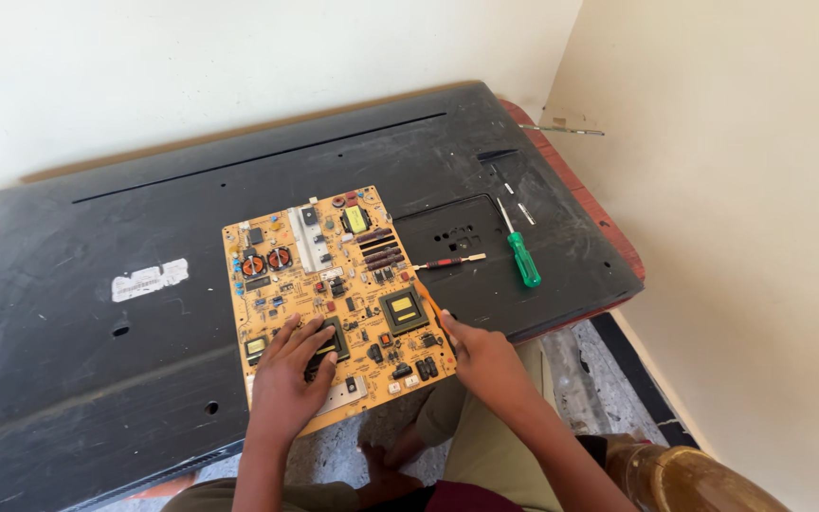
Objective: The person cleans a circuit board by brushing its surface with a toothbrush, then flips it over and uses a screwdriver to scrape the back side. The board is placed on a black work surface.
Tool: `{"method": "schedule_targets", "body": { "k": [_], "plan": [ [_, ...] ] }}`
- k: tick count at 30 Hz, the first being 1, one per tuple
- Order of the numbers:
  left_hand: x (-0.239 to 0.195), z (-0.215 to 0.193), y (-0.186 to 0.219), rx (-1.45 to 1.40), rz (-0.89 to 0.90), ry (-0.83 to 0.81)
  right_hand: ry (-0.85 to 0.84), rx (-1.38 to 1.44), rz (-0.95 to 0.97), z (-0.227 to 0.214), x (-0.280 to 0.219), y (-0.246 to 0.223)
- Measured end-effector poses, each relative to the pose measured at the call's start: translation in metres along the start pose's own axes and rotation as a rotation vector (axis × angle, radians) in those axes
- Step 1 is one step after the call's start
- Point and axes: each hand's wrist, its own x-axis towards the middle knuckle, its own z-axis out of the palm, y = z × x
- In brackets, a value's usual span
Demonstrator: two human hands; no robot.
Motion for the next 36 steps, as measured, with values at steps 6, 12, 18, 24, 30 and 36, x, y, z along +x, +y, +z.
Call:
{"method": "schedule_targets", "body": {
  "k": [6, 12, 18, 24, 30, 36],
  "plan": [
    [-0.001, 0.0, 0.0, 0.0, 0.022, 0.023, 0.017, 0.008, -0.049, -0.008, -0.003, -0.015],
    [-0.001, 0.001, 0.002, 0.0, -0.013, 0.002, -0.085, -0.229, 0.022, 0.012, 0.001, -0.063],
    [0.0, -0.003, -0.001, -0.017, -0.003, 0.013, -0.275, -0.319, -0.075, 0.003, 0.026, -0.079],
    [0.001, 0.0, -0.001, 0.024, -0.006, 0.003, -0.39, 0.011, -0.073, -0.008, 0.028, -0.076],
    [-0.001, 0.0, -0.005, 0.016, -0.017, -0.005, -0.234, -0.054, -0.047, -0.003, 0.033, -0.069],
    [-0.001, 0.005, -0.004, 0.036, 0.024, 0.01, -0.298, 0.041, -0.097, 0.004, 0.026, -0.06]
  ]
}}
